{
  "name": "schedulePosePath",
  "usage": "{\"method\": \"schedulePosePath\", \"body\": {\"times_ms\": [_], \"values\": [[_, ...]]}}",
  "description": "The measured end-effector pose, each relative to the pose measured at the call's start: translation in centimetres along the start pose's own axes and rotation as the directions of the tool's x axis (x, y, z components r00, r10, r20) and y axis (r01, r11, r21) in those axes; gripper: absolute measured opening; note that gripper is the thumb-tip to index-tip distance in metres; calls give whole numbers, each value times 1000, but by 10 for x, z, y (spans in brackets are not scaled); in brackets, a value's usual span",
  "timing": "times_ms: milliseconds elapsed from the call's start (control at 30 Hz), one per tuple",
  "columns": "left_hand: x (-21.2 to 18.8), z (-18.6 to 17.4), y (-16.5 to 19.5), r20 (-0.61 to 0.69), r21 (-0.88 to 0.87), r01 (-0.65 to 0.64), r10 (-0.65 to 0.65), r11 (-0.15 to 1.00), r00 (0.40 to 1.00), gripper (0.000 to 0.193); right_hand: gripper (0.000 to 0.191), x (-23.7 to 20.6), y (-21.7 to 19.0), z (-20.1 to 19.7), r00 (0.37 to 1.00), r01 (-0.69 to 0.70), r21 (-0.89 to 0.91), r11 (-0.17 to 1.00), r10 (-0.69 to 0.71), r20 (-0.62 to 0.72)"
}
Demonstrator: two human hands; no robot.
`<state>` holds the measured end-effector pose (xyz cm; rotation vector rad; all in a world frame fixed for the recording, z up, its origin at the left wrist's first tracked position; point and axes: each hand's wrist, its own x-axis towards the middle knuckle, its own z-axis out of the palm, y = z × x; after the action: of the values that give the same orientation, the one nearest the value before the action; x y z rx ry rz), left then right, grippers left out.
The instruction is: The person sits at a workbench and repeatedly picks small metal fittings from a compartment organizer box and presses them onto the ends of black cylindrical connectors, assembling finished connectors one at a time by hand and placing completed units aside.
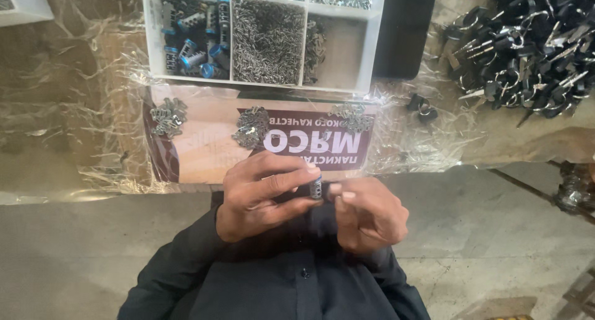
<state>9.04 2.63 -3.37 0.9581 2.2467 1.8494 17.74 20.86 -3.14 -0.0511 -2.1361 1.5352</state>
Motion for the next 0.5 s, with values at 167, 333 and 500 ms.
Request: {"method": "schedulePosePath", "body": {"times_ms": [167,333,500], "values": [[4,-3,0,20,-7,-17,17,1000,1000,48,15,3,-4,2,994,-83,-27,996,85,67],[6,-8,3,76,-16,-32,33,999,997,51,16,8,-6,2,984,-130,-48,990,135,120],[7,-5,3,91,-14,-41,42,999,995,50,19,5,-6,-2,987,-114,-66,991,120,104]]}}
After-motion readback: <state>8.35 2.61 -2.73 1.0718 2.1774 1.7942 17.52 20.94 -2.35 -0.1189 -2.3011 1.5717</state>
